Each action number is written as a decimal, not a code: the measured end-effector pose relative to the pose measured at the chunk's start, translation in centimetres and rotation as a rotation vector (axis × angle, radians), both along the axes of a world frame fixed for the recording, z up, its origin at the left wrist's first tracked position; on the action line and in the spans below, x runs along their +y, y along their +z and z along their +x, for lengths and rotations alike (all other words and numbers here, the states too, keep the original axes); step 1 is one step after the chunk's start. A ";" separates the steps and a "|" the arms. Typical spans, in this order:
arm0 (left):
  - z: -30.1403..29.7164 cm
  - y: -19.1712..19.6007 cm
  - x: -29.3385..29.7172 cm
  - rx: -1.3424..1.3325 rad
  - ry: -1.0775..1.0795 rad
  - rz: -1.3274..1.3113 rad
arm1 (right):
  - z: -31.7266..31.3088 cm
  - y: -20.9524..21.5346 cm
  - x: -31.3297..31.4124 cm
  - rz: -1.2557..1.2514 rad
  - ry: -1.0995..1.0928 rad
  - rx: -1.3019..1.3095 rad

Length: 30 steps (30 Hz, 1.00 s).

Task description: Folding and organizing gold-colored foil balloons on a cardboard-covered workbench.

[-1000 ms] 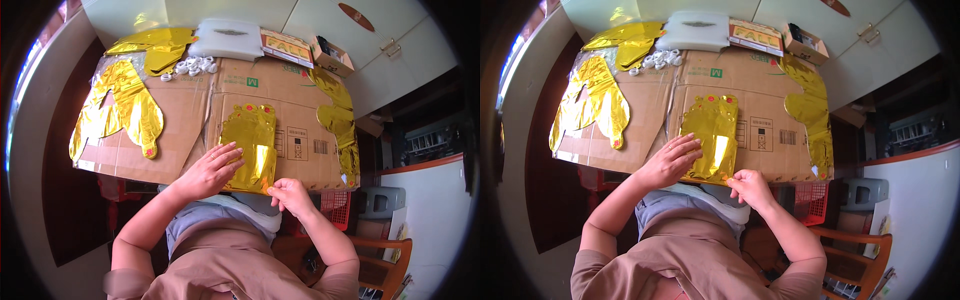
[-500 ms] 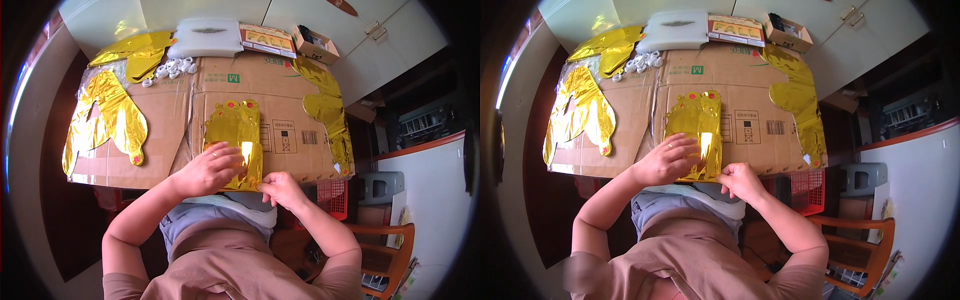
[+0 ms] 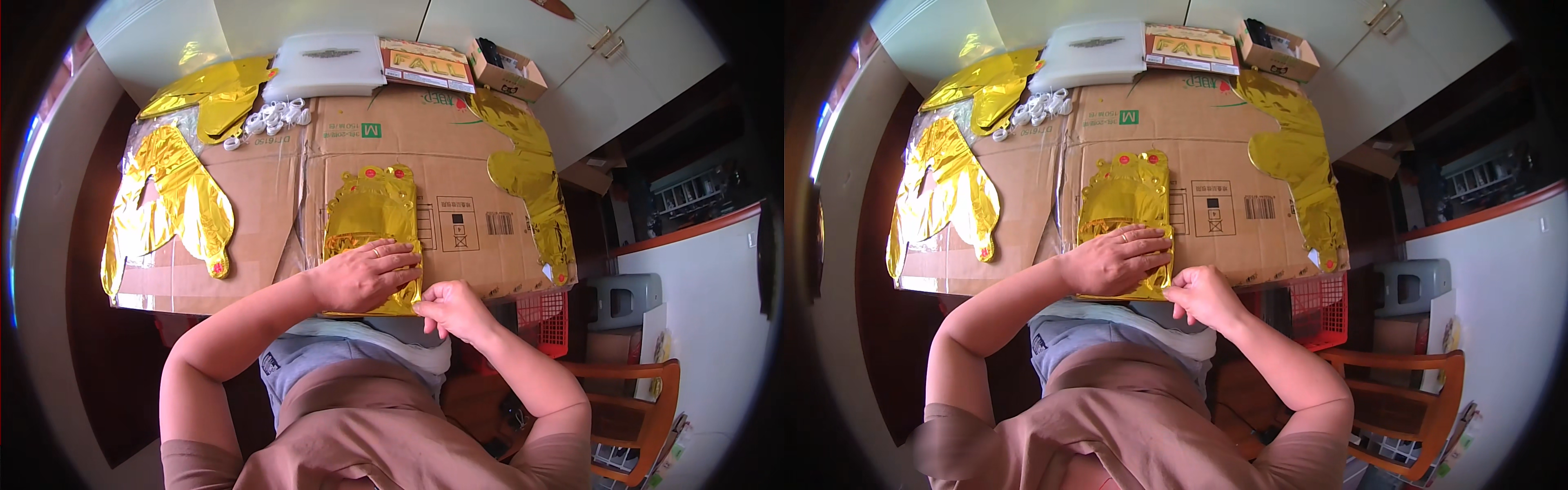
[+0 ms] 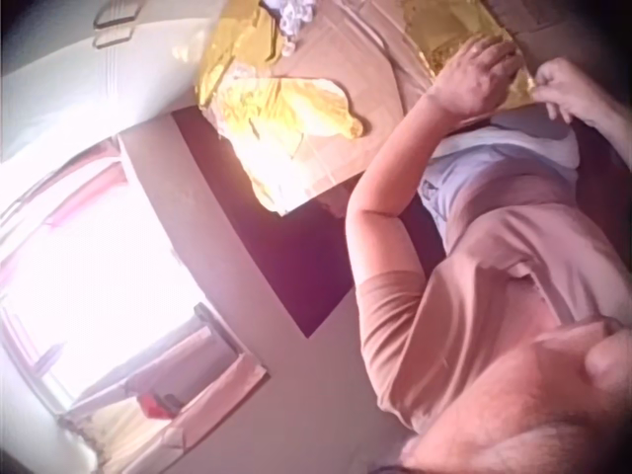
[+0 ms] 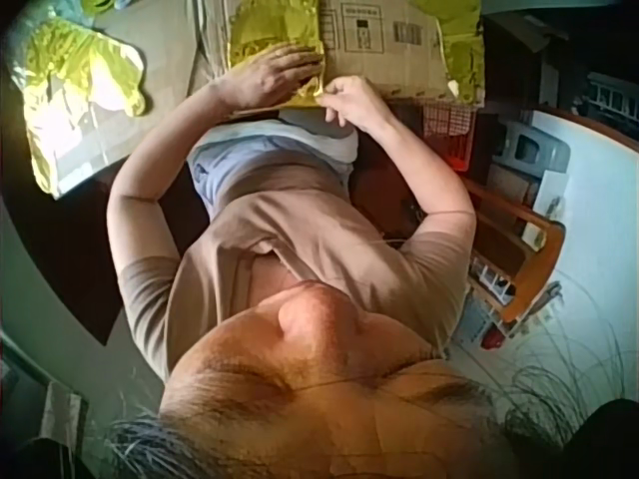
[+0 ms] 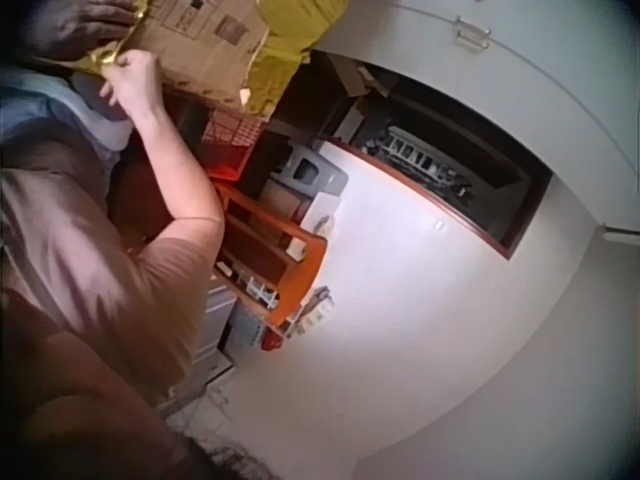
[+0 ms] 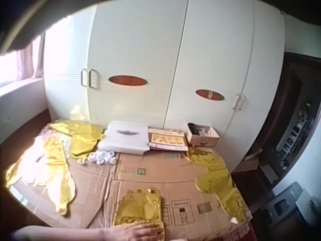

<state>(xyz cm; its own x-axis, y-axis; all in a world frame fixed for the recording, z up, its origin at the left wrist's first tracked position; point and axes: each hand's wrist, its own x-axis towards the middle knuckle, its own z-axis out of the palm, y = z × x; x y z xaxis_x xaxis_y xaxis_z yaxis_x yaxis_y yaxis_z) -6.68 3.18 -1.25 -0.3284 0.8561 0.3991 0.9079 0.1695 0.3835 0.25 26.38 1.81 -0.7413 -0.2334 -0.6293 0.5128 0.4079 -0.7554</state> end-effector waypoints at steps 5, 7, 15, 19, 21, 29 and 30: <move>0.0 0.1 0.1 -0.014 0.008 -0.023 | 0.2 0.1 0.1 0.018 0.007 0.008; 0.0 -0.2 0.1 -0.015 0.009 -0.003 | 0.4 0.5 0.0 0.062 0.018 0.018; -0.4 -0.9 0.1 -0.213 -0.010 0.135 | 0.8 2.0 0.7 0.504 0.324 1.239; -0.6 1.5 -0.4 -0.528 0.036 0.213 | -2.6 -0.4 0.7 0.442 0.387 1.345; -0.8 1.8 -0.7 -0.524 0.117 0.324 | -3.8 -1.0 0.4 0.419 0.425 1.365; 0.8 3.0 -9.3 -0.223 0.238 0.117 | -5.6 -0.4 0.3 0.310 0.466 1.313; 1.3 3.1 -9.4 -0.169 0.211 0.077 | -5.7 -0.4 0.3 0.297 0.445 1.308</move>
